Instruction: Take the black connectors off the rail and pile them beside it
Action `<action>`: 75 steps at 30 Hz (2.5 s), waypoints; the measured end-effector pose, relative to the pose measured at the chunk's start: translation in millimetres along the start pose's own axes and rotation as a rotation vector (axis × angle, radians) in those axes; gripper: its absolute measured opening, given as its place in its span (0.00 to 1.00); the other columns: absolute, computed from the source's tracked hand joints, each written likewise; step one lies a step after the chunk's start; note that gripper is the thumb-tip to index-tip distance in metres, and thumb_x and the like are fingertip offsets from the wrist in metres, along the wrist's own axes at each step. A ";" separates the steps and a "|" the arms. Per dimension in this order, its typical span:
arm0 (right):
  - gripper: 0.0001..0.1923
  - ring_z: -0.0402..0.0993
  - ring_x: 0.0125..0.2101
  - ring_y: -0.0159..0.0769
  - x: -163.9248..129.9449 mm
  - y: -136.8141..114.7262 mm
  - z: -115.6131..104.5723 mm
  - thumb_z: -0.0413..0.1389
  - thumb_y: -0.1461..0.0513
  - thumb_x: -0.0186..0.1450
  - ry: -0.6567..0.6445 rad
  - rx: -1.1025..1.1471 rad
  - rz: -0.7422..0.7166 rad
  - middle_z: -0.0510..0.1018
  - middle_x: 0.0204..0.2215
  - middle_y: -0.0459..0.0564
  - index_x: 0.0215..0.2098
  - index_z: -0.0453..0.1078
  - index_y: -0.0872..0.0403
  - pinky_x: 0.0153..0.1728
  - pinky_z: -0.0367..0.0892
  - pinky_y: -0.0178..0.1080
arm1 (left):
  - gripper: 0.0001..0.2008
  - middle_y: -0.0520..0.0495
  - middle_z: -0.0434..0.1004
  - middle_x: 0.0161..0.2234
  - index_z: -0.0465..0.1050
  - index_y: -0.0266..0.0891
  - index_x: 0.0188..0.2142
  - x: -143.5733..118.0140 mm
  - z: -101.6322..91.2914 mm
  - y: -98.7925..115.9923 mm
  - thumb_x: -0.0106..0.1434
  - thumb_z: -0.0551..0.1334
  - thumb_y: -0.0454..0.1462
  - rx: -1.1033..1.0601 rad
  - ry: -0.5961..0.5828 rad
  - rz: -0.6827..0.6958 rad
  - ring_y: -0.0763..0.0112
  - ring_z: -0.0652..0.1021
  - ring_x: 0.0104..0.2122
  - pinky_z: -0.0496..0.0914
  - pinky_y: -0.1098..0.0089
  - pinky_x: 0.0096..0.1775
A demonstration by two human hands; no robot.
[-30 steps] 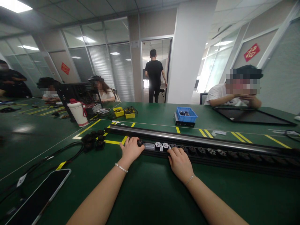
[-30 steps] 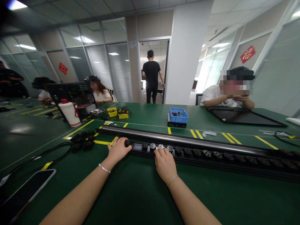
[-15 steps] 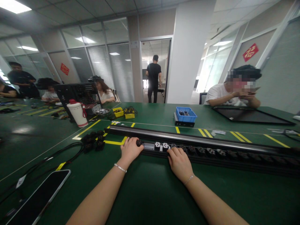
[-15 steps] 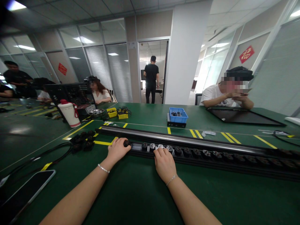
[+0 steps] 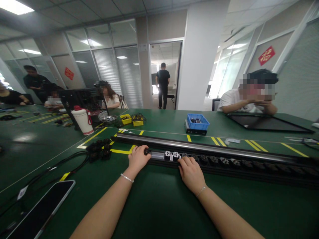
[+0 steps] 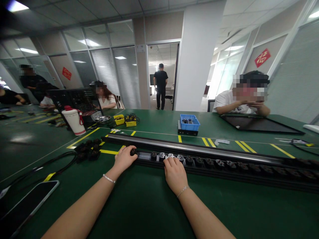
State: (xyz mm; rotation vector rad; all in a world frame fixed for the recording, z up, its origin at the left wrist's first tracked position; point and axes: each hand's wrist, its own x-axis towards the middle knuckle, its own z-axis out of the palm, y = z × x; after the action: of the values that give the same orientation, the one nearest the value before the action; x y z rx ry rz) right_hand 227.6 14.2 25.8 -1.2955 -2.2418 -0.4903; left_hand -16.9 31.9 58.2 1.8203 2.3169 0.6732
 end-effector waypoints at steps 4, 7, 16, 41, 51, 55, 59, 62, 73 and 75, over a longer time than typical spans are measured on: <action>0.08 0.60 0.39 0.39 -0.6 0.0 0.3 0.51 0.66 0.61 0.013 0.000 -0.003 0.70 0.37 0.51 0.39 0.67 0.53 0.39 0.56 0.38 | 0.15 0.50 0.70 0.49 0.69 0.51 0.42 2.2 -0.4 -1.6 0.53 0.56 0.40 -0.009 -0.022 0.004 0.53 0.59 0.56 0.60 0.52 0.48; 0.08 0.60 0.39 0.38 -0.5 0.2 0.5 0.51 0.65 0.61 0.015 -0.006 -0.004 0.70 0.37 0.51 0.39 0.67 0.53 0.39 0.56 0.38 | 0.15 0.50 0.71 0.49 0.69 0.51 0.42 3.2 -1.0 -2.3 0.53 0.57 0.40 -0.018 -0.023 0.006 0.53 0.58 0.57 0.60 0.51 0.48; 0.08 0.60 0.38 0.38 -0.1 -0.7 1.5 0.51 0.65 0.61 0.034 -0.001 -0.007 0.71 0.36 0.51 0.39 0.67 0.54 0.39 0.57 0.38 | 0.16 0.46 0.73 0.43 0.70 0.47 0.42 6.6 -4.3 -8.2 0.52 0.57 0.39 -0.019 -0.012 0.020 0.56 0.64 0.52 0.63 0.61 0.46; 0.08 0.61 0.38 0.38 -0.5 0.8 -0.8 0.50 0.65 0.62 0.026 0.003 -0.010 0.71 0.37 0.51 0.39 0.67 0.53 0.39 0.57 0.39 | 0.13 0.48 0.74 0.36 0.72 0.44 0.38 17.2 -5.7 -18.2 0.51 0.59 0.35 -0.025 -0.007 0.142 0.62 0.70 0.42 0.63 0.68 0.45; 0.08 0.61 0.38 0.38 0.2 -0.2 -1.1 0.51 0.66 0.61 0.017 0.002 -0.012 0.71 0.36 0.51 0.39 0.67 0.54 0.39 0.57 0.39 | 0.15 0.46 0.75 0.39 0.72 0.41 0.39 21.5 -7.0 -25.6 0.51 0.58 0.33 -0.073 -0.036 0.130 0.64 0.72 0.42 0.65 0.69 0.44; 0.08 0.61 0.38 0.38 0.1 -0.9 -2.2 0.51 0.66 0.61 0.023 0.000 -0.014 0.71 0.35 0.51 0.39 0.67 0.54 0.39 0.57 0.38 | 0.15 0.46 0.75 0.40 0.72 0.41 0.40 22.6 -7.2 -27.2 0.51 0.58 0.33 -0.073 -0.042 0.138 0.63 0.72 0.43 0.65 0.69 0.44; 0.08 0.61 0.38 0.38 0.4 -0.9 -2.0 0.51 0.66 0.61 0.033 -0.003 -0.018 0.71 0.35 0.51 0.39 0.67 0.53 0.39 0.57 0.38 | 0.15 0.46 0.75 0.41 0.72 0.42 0.40 22.4 -9.3 -28.7 0.51 0.58 0.34 -0.076 -0.050 0.157 0.63 0.72 0.44 0.64 0.69 0.45; 0.08 0.61 0.38 0.38 0.8 -1.1 -2.1 0.51 0.66 0.61 0.035 -0.008 -0.019 0.71 0.35 0.51 0.39 0.67 0.53 0.39 0.57 0.39 | 0.14 0.46 0.75 0.40 0.72 0.42 0.40 21.4 -10.8 -29.2 0.53 0.58 0.36 -0.083 -0.065 0.167 0.63 0.72 0.44 0.64 0.69 0.45; 0.08 0.61 0.38 0.38 -0.2 -0.3 -1.0 0.50 0.66 0.61 0.040 -0.007 -0.018 0.70 0.35 0.51 0.39 0.67 0.53 0.39 0.57 0.38 | 0.09 0.49 0.73 0.39 0.70 0.42 0.35 19.7 -9.8 -26.9 0.52 0.59 0.36 -0.131 -0.033 0.139 0.65 0.72 0.43 0.64 0.69 0.45; 0.08 0.61 0.38 0.38 -0.3 -0.4 -0.4 0.51 0.66 0.61 0.034 -0.005 -0.013 0.70 0.35 0.50 0.39 0.67 0.53 0.39 0.57 0.38 | 0.10 0.48 0.74 0.38 0.70 0.42 0.36 20.0 -10.2 -28.5 0.53 0.58 0.36 -0.148 -0.053 0.099 0.65 0.73 0.40 0.66 0.69 0.41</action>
State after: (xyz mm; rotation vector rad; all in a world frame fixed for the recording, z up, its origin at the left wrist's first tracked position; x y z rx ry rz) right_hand 227.5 13.6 26.0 -1.2666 -2.2237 -0.5185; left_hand -51.5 43.0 59.1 1.8713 2.0964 0.7773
